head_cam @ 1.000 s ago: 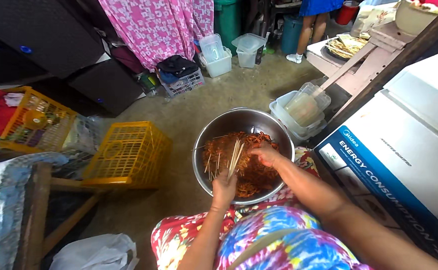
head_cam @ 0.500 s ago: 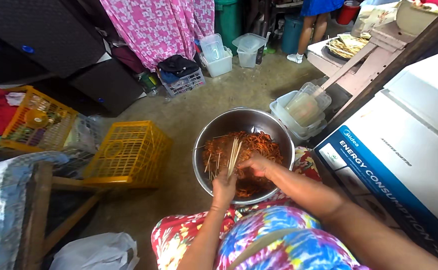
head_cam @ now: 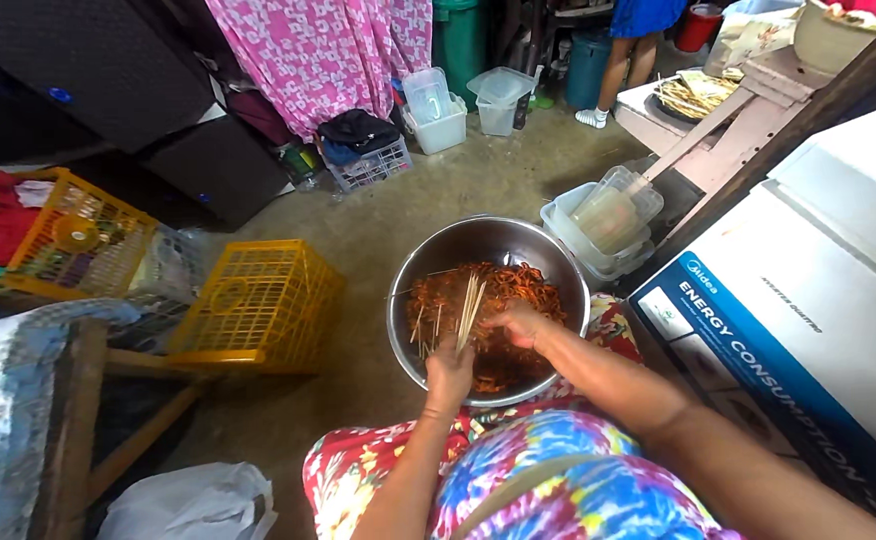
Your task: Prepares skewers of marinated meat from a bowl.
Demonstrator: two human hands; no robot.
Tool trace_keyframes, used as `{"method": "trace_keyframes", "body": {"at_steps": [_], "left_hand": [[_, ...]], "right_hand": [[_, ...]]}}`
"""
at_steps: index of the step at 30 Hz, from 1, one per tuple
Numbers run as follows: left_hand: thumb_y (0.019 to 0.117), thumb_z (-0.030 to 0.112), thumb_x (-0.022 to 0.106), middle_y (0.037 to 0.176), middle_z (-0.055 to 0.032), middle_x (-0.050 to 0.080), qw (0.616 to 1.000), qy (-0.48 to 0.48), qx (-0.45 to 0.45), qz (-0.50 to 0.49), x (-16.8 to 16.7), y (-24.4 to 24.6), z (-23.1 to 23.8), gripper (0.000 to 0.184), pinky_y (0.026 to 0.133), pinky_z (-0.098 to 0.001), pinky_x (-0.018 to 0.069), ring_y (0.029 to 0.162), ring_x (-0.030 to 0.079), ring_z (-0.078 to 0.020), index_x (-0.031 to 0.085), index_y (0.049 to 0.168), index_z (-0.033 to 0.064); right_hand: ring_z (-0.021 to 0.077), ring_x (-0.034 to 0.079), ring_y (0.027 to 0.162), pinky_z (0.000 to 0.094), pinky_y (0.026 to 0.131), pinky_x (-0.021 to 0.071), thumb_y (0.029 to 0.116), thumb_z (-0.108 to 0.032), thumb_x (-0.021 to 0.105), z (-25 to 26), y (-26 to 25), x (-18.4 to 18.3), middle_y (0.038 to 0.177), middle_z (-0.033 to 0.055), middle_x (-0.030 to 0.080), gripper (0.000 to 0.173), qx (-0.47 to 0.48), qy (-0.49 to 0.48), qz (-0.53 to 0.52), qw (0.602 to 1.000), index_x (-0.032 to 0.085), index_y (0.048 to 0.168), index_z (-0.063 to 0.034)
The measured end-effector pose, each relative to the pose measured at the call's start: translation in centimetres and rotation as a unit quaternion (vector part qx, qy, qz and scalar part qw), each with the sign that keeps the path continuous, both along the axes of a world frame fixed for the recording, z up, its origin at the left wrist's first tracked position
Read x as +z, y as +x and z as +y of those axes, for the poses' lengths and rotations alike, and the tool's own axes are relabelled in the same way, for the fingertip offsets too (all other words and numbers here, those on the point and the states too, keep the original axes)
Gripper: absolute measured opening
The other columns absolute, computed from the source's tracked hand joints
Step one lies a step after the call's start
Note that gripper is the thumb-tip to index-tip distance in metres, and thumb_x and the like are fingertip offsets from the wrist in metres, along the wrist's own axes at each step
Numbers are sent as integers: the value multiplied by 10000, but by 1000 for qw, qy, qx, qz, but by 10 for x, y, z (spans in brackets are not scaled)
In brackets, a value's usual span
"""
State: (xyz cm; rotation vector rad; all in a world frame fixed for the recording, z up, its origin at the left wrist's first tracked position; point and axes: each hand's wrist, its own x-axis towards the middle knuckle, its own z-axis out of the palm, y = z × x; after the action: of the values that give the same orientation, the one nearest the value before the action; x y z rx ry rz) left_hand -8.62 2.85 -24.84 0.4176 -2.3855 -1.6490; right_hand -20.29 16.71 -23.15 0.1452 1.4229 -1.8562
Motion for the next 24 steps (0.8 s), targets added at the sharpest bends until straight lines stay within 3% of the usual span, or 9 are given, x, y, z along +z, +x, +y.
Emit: {"method": "trace_keyframes", "body": {"at_steps": [3,8,12,17,20,22,24], "left_hand": [[956,71,572,723,4,615,1000,-2,3,-4,0,0,-1,167,526,-223,482,528,527,-28,671,1064,-7],[969,91,568,739,-4,624,1000,-1,5,-17,2,0,-1,187,536,-247,489,539,533,-44,676,1087,-7],[968,84,570,726,0,613,1000,-9,2,-17,4,0,0,175,545,-240,490,544,534,-39,674,1072,-11],[966,71,561,725,-7,613,1000,-5,2,-15,4,1,0,173,542,-243,484,541,530,-44,671,1067,-17],[970,79,566,734,-10,619,1000,-11,10,-19,3,0,0,180,539,-247,487,539,531,-46,676,1080,-12],[984,92,571,731,-12,610,999,-17,29,-12,2,0,0,176,540,-253,485,542,528,-52,670,1082,-15],[998,95,567,729,-5,597,998,-18,56,3,1,0,0,169,548,-240,475,552,523,-44,659,1082,-20]], "right_hand": [[214,700,864,387,740,623,912,69,662,-3,1,-1,1059,137,659,380,11,-1,0,1000,506,1256,22],[213,687,829,398,743,608,1019,-95,605,3,-5,3,1016,127,674,251,-25,-27,11,999,566,1233,29],[201,669,785,375,709,599,1033,-80,573,2,-7,1,979,124,649,218,-72,-15,-5,997,538,1225,17],[216,674,834,400,708,602,1025,-51,571,-4,0,2,1047,134,641,229,-53,-11,-11,998,527,1240,16],[210,676,794,396,710,607,1039,-65,554,-3,-1,4,1004,129,647,206,-41,-19,-11,999,530,1223,23],[217,699,790,387,730,622,1044,-101,570,2,-9,5,1010,148,674,262,-42,0,27,999,549,1258,49],[202,701,855,352,779,603,1050,-121,567,12,-22,0,1062,159,686,298,-52,89,118,988,574,1287,60]]}}
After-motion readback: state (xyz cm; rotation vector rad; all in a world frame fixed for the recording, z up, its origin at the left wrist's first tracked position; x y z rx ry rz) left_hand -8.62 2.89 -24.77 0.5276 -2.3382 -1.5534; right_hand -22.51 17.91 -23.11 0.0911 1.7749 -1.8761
